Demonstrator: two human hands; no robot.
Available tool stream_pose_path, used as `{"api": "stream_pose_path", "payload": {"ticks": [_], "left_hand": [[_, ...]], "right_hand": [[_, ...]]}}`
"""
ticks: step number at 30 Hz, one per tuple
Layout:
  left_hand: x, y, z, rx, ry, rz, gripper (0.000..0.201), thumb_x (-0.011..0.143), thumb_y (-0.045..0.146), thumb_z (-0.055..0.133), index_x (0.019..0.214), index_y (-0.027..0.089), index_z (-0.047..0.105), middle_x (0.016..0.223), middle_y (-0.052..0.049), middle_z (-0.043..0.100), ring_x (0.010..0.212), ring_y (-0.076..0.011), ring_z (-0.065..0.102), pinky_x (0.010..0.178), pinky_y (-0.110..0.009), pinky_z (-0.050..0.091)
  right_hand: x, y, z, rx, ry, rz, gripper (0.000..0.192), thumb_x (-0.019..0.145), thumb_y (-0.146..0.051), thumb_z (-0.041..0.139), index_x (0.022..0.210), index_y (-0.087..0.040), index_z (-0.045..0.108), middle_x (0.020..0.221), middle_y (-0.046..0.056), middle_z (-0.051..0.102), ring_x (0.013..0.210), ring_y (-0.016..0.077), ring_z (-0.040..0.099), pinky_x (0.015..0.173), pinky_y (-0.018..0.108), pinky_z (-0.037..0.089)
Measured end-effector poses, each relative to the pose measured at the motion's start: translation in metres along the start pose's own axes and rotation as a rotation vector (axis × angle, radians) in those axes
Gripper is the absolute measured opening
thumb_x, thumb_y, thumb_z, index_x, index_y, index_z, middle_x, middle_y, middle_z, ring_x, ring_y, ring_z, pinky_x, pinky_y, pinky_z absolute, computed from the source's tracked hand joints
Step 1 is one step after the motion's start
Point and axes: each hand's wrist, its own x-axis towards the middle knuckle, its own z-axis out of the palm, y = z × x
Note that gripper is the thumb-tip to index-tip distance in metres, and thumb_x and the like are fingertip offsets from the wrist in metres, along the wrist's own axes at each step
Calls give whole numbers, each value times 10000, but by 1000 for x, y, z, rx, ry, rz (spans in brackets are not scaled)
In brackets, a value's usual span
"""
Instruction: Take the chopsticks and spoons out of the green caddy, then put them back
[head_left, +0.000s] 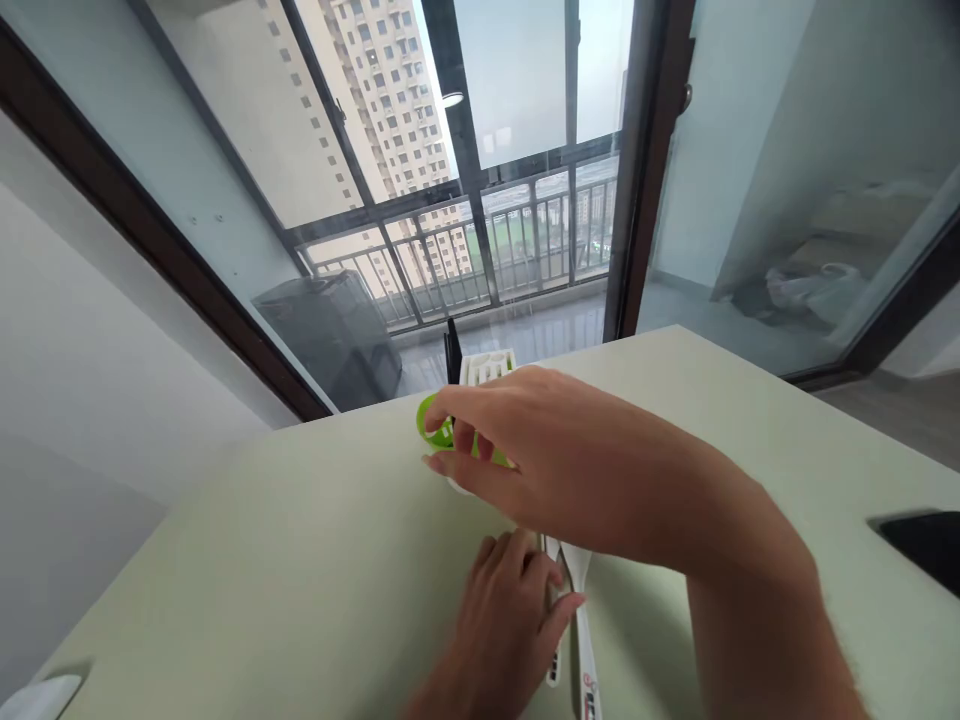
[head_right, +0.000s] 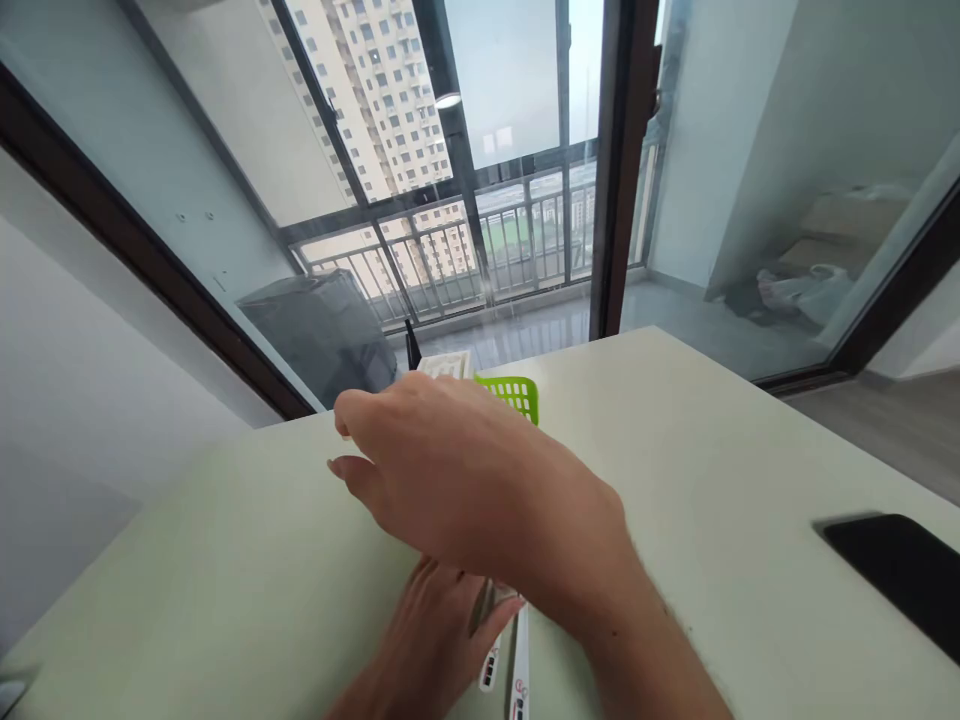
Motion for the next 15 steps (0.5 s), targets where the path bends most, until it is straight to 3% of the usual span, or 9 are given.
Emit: {"api": "stream_pose_path", "payload": {"ticks": [4, 6, 11, 15], "left_hand": [[16, 18, 5, 73, -60, -74, 122, 823, 276, 782, 880, 192, 714, 1003, -104, 729, 1003, -338, 669, 948, -545, 483], [20, 24, 7, 92, -74, -87, 35, 838, 221, 725, 839, 186, 722, 943, -103, 737, 984, -335, 677, 935, -532, 478], [20, 33, 14, 96, -71, -105, 159, 757, 179, 670, 602, 197, 643, 675, -69, 675, 793, -295, 678, 855, -487, 472], [15, 34, 16, 60, -81, -82, 183, 711, 209, 669, 535, 213, 616, 604, -54, 652, 706, -271, 661, 810, -456, 470]], "right_hand": [[-8, 3, -6, 7, 20, 12, 139, 935, -281, 622, 799, -252, 621, 667, -21, 615, 641, 146, 547, 595, 287, 342], [-10, 3, -8, 12, 41, 8, 119, 934, -300, 632, 822, -260, 632, 673, -22, 611, 654, 150, 546, 599, 286, 344], [-14, 5, -10, 20, 37, 15, 82, 946, -309, 617, 882, -268, 648, 711, -12, 620, 704, 162, 553, 604, 286, 348], [-16, 3, -12, 22, 23, 19, 99, 953, -295, 594, 869, -266, 641, 715, -8, 623, 719, 167, 551, 607, 290, 348]]}}
